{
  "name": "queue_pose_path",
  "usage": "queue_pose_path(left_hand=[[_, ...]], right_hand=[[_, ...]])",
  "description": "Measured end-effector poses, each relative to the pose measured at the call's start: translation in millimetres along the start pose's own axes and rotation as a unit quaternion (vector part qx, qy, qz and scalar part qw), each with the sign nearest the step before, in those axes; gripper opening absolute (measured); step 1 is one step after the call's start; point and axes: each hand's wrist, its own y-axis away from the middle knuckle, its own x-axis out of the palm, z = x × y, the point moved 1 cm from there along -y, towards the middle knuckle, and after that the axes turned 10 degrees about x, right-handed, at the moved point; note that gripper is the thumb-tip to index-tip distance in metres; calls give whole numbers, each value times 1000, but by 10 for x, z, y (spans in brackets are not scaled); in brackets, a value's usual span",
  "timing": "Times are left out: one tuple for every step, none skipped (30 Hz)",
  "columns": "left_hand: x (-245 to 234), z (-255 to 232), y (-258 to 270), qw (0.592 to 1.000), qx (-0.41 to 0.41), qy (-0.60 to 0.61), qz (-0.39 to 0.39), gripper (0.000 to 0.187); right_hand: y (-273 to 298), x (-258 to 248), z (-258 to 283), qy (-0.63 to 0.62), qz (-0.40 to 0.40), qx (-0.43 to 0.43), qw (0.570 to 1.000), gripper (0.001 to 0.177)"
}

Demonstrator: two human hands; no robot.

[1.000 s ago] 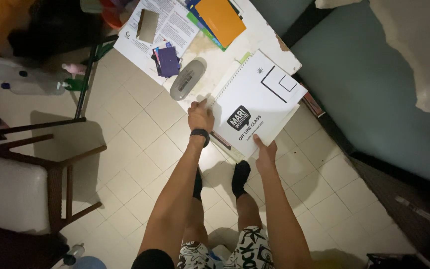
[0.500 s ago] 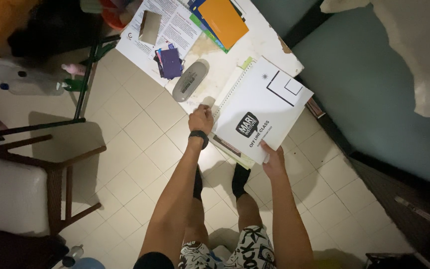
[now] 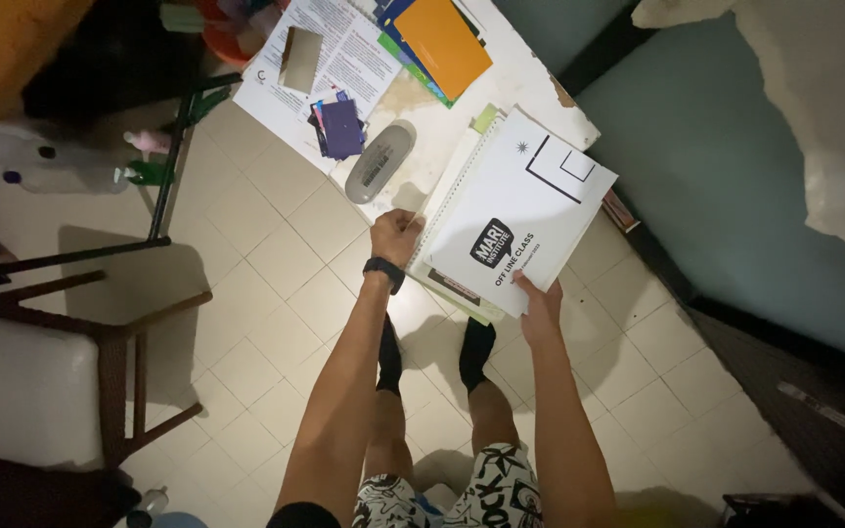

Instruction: Cleaning and organizing various folders, envelopes, and notebooks on a desk.

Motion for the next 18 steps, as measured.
queue_pose_path(left_hand=[[-43, -94, -2, 1000, 1, 0, 0, 28], [-86, -179, -3, 999, -35, 25, -6, 24], [-128, -256, 6, 996, -72, 50, -12, 21], [-130, -215, -13, 996, -71, 50, -12, 21], [-140, -176, -26, 993, -57, 100, -32, 20], [-152, -137, -39, 987, -43, 149, -51, 20], [-157, -75, -55, 987, -43, 148, -51, 20], [-162, -15, -69, 986, -42, 157, -45, 18], [-165, 38, -89, 985, -39, 166, -38, 17], [-230, 32, -80, 985, -39, 165, -38, 17], [-295, 11, -94, 986, -30, 155, -52, 19], [-362, -12, -106, 987, -21, 144, -66, 21], [-399, -32, -127, 987, -19, 145, -66, 21], [-438, -56, -149, 995, 5, 84, -52, 23], [-490, -72, -159, 999, 28, 23, -39, 26], [-528, -114, -158, 998, 29, 23, -41, 26], [-552, -167, -159, 997, 74, -33, -12, 32], [-574, -221, -158, 989, 119, -89, 17, 41]], right_hand=[[-2, 33, 5, -1, 0, -1, 1000, 48], [-6, 65, 9, 0, -11, 3, 1000, 46], [-7, 92, 3, 0, -23, 8, 1000, 45], [-52, 89, -26, 0, -22, 7, 1000, 45], [-90, 89, -58, -9, -17, 5, 1000, 45], [-128, 91, -88, -19, -12, 2, 1000, 44], [-174, 90, -129, -19, -12, 4, 1000, 44], [-218, 85, -167, -18, -25, -4, 1000, 46], [-263, 82, -198, -18, -39, -12, 999, 47], [-268, 71, -216, -18, -39, -12, 999, 47], [-283, 71, -214, -41, -26, -22, 999, 47], [-295, 71, -210, -64, -14, -33, 997, 47], [-276, 95, -185, -64, -14, -34, 997, 47], [-255, 118, -165, -59, -25, -26, 998, 48], [-230, 147, -155, -53, -35, -16, 998, 49], [-198, 194, -134, -53, -34, -17, 998, 49], [-169, 232, -110, -45, -45, -10, 998, 49], [-139, 268, -86, -36, -57, -2, 998, 49]])
